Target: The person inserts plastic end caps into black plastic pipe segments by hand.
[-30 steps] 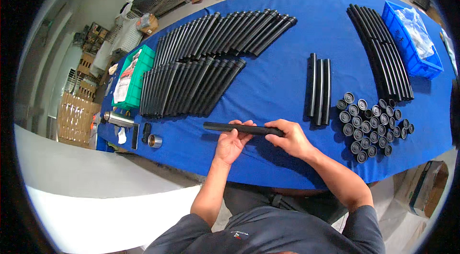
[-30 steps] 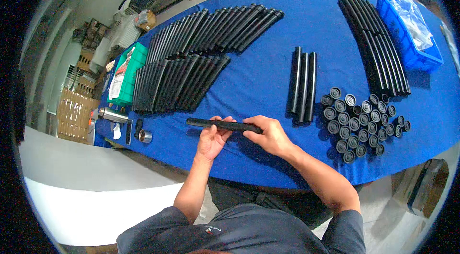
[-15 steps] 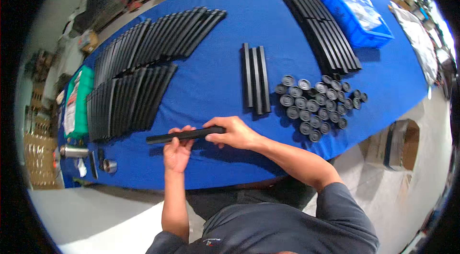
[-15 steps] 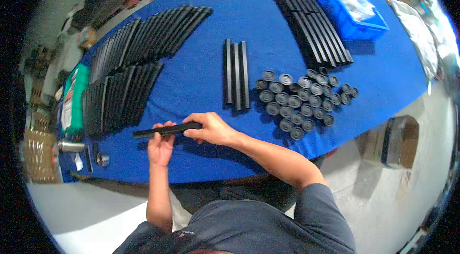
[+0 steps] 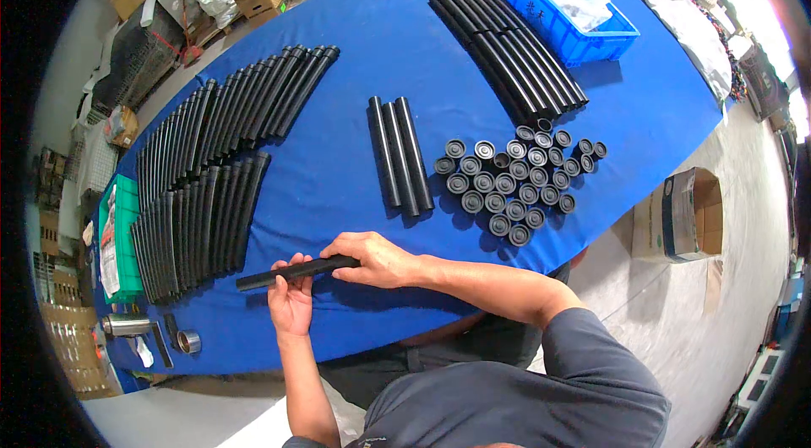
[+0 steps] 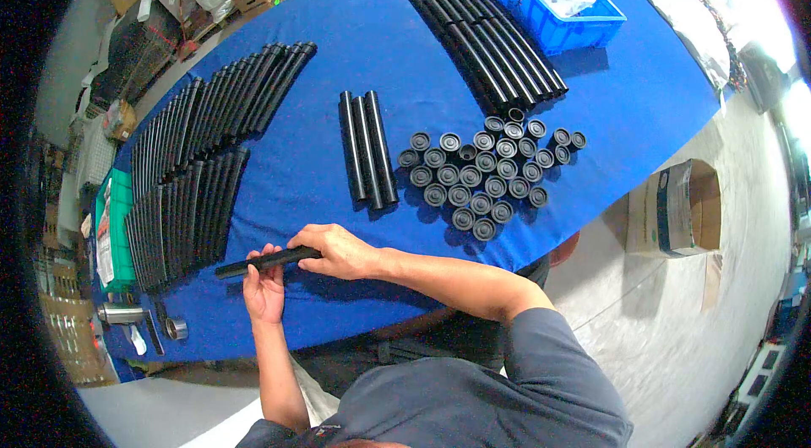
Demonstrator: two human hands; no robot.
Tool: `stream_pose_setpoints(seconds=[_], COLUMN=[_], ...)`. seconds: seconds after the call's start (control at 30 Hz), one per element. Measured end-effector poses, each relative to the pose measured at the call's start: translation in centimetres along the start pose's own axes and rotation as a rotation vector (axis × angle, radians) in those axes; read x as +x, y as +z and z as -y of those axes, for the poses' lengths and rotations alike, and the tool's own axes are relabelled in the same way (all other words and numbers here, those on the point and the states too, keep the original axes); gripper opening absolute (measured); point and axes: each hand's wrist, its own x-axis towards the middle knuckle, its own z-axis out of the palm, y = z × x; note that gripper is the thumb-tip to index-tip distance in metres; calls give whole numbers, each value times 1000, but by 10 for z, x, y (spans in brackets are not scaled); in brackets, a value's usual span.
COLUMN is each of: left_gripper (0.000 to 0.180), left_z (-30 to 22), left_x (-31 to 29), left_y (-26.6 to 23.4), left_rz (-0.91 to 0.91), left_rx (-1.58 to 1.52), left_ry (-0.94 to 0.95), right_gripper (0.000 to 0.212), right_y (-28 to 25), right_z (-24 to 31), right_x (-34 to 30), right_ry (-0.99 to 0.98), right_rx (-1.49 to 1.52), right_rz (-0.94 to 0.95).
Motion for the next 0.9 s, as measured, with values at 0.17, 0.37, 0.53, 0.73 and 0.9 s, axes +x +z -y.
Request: stream_pose_setpoints(seconds=[0.17,0.37,0.53,0.73,0.9], left_gripper=[29,30,31,30,31], left_z=[1,-1,-2,-1,0], left_x=[-1,-2,-2,-1,-1], left_y=[4,2,-1,-5,3], left_rz=[-5,-15,-22,-20,-27], left_rx=[18,32,50,65,87], left_ry=[-2,-4,-6,13,24], right_gripper=[32,33,34,34,33], right_y=[-3,-1,4,6,6], right_z=[-2,1,-5,-7,-8], right_x=[1,0,-2,-5,-5], right_ry=[342,185,112,106,65], right_rx=[271,89,52,48,7], right_rz=[120,39,9,-16,5])
